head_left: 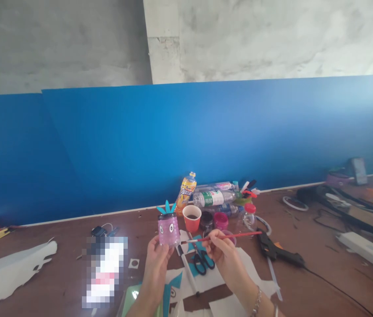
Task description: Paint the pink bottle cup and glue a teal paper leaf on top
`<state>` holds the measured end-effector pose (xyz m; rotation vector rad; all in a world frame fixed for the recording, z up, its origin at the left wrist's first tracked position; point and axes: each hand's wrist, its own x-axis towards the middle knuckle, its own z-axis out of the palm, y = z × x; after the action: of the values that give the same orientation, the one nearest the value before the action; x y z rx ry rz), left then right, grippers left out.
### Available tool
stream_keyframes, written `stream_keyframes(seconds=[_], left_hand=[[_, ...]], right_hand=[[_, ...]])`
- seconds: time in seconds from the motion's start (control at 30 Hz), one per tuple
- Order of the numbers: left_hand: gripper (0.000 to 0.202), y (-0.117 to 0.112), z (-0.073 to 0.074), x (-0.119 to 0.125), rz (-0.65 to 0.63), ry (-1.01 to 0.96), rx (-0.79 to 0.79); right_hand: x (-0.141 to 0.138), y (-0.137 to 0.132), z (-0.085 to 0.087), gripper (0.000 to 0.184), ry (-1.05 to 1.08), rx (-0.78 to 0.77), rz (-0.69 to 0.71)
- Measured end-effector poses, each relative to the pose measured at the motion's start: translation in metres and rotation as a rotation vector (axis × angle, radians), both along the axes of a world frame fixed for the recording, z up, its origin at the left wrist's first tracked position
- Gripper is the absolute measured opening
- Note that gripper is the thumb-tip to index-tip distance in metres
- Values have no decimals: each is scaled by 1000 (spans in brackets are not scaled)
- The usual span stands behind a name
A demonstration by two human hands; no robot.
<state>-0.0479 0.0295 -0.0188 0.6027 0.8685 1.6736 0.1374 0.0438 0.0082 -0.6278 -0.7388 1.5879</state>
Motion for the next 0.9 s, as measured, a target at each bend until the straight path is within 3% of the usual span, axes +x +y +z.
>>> stream_keyframes(seconds=[0.23,0.9], left_hand=[[43,-1,-2,0,-41,-56,31],[43,-4,3,2,-67,-52,53]], right_hand=[[-4,1,-7,25,-14,-11,-11],[-9,-2,-6,26,-14,-23,6]])
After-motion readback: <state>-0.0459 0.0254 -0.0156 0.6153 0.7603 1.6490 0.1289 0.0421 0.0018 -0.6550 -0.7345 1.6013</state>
